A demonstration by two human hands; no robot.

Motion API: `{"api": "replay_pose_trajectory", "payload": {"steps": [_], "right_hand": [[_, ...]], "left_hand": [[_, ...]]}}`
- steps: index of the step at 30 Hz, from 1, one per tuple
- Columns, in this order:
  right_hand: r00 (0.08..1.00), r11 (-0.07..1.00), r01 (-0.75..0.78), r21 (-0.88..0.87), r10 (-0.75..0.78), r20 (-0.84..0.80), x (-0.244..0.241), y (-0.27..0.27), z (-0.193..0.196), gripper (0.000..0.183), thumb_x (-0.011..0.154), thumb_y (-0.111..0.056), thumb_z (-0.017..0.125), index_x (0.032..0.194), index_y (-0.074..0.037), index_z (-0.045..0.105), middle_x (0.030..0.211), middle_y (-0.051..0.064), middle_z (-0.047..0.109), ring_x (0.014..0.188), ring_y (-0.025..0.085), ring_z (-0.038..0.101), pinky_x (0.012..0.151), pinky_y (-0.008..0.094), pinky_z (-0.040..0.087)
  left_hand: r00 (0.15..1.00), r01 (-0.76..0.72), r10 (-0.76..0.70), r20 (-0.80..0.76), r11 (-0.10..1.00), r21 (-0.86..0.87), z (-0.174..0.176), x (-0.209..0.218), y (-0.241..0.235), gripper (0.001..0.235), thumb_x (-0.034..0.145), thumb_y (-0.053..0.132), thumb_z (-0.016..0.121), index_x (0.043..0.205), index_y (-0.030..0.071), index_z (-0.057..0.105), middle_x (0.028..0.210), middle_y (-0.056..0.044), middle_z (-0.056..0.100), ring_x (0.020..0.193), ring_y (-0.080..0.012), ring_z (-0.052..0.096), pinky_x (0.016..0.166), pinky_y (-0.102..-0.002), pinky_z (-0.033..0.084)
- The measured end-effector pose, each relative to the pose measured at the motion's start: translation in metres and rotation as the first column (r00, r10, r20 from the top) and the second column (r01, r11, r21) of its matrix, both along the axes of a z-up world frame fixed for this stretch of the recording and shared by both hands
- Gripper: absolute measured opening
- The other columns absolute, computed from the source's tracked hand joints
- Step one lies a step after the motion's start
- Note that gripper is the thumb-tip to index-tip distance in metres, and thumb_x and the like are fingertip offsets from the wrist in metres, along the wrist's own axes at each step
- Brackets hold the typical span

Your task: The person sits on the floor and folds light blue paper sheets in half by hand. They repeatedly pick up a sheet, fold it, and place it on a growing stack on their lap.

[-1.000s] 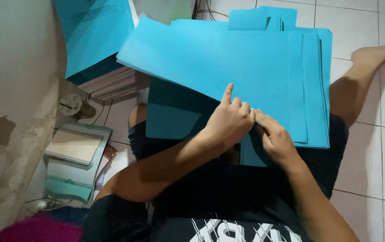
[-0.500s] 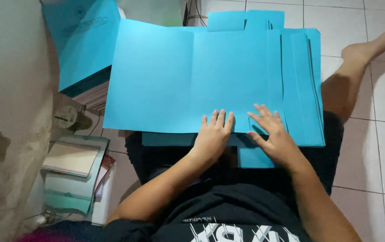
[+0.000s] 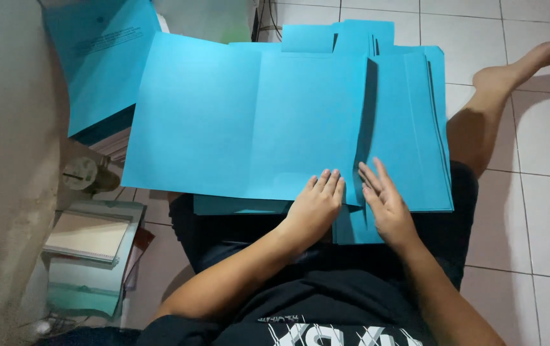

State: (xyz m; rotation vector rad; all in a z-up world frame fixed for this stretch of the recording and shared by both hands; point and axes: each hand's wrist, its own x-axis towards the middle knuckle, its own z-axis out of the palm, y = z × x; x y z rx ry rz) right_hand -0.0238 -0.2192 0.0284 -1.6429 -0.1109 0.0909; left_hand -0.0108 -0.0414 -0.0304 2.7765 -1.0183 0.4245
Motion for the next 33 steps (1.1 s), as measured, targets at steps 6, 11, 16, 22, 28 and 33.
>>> {"api": "replay_pose_trajectory", "payload": {"steps": [6, 11, 16, 22, 28, 33], "right_hand": [[0.982, 0.572, -0.068, -0.817, 0.185, 0.048, 0.019, -0.016, -0.035, 0.048, 0.109, -0.027, 0.04, 0.156, -0.018, 0.048, 0.164, 0.003, 0.042, 0.153, 0.03, 0.032, 0.123, 0.048, 0.029], [0.941, 0.24, -0.021, -0.97, 0.333, 0.062, 0.06, -0.02, -0.051, 0.061, 0.108, -0.036, 0.034, 0.164, -0.011, 0.028, 0.172, 0.01, 0.025, 0.154, 0.036, 0.028, 0.124, 0.056, 0.021], [0.932, 0.182, 0.04, -0.983, 0.348, 0.102, 0.114, -0.021, -0.067, 0.077, 0.107, -0.053, 0.036, 0.165, -0.004, 0.021, 0.173, 0.016, 0.016, 0.157, 0.038, 0.02, 0.126, 0.058, 0.015], [0.924, 0.155, 0.065, -0.986, 0.364, 0.118, 0.121, -0.019, -0.077, 0.077, 0.108, -0.051, 0.033, 0.164, 0.0, 0.02, 0.172, 0.02, 0.017, 0.158, 0.038, 0.019, 0.126, 0.057, 0.014], [0.928, 0.154, 0.071, -0.986, 0.353, 0.122, 0.075, -0.019, -0.085, 0.073, 0.108, -0.045, 0.033, 0.164, 0.0, 0.021, 0.172, 0.021, 0.017, 0.157, 0.037, 0.02, 0.126, 0.053, 0.015], [0.923, 0.154, 0.053, -0.987, 0.369, 0.107, 0.123, -0.021, -0.078, 0.073, 0.108, -0.044, 0.033, 0.164, -0.001, 0.019, 0.173, 0.02, 0.016, 0.158, 0.036, 0.018, 0.127, 0.052, 0.013]], "left_hand": [[0.995, -0.078, 0.078, 0.056, 0.997, 0.0, -0.004, -0.006, 0.0, 0.063, 0.091, 0.009, 0.065, 0.151, -0.001, 0.049, 0.143, -0.024, 0.061, 0.134, -0.0373, 0.06, 0.106, -0.051, 0.049], [0.999, -0.035, 0.035, 0.001, 0.999, -0.003, -0.009, -0.005, -0.001, 0.06, 0.089, 0.009, 0.069, 0.147, 0.006, 0.057, 0.145, -0.024, 0.06, 0.134, -0.0405, 0.059, 0.106, -0.056, 0.048], [0.998, -0.041, 0.042, -0.036, 0.999, 0.024, -0.007, -0.003, -0.005, 0.059, 0.086, 0.008, 0.072, 0.144, 0.004, 0.059, 0.144, -0.024, 0.06, 0.133, -0.0417, 0.059, 0.106, -0.058, 0.048], [0.994, -0.057, 0.057, -0.097, 0.998, 0.005, -0.008, -0.002, -0.007, 0.061, 0.084, 0.007, 0.074, 0.143, 0.002, 0.06, 0.144, -0.025, 0.06, 0.133, -0.0432, 0.059, 0.105, -0.061, 0.047], [0.995, -0.071, 0.07, -0.076, 0.997, -0.016, -0.008, -0.004, -0.006, 0.06, 0.083, 0.007, 0.073, 0.141, 0.003, 0.062, 0.143, -0.024, 0.061, 0.133, -0.0423, 0.059, 0.105, -0.061, 0.047], [0.995, -0.051, 0.047, -0.093, 0.998, -0.04, -0.005, -0.005, -0.004, 0.058, 0.085, 0.006, 0.072, 0.142, 0.002, 0.061, 0.144, -0.027, 0.059, 0.134, -0.0451, 0.057, 0.105, -0.064, 0.046]]}}
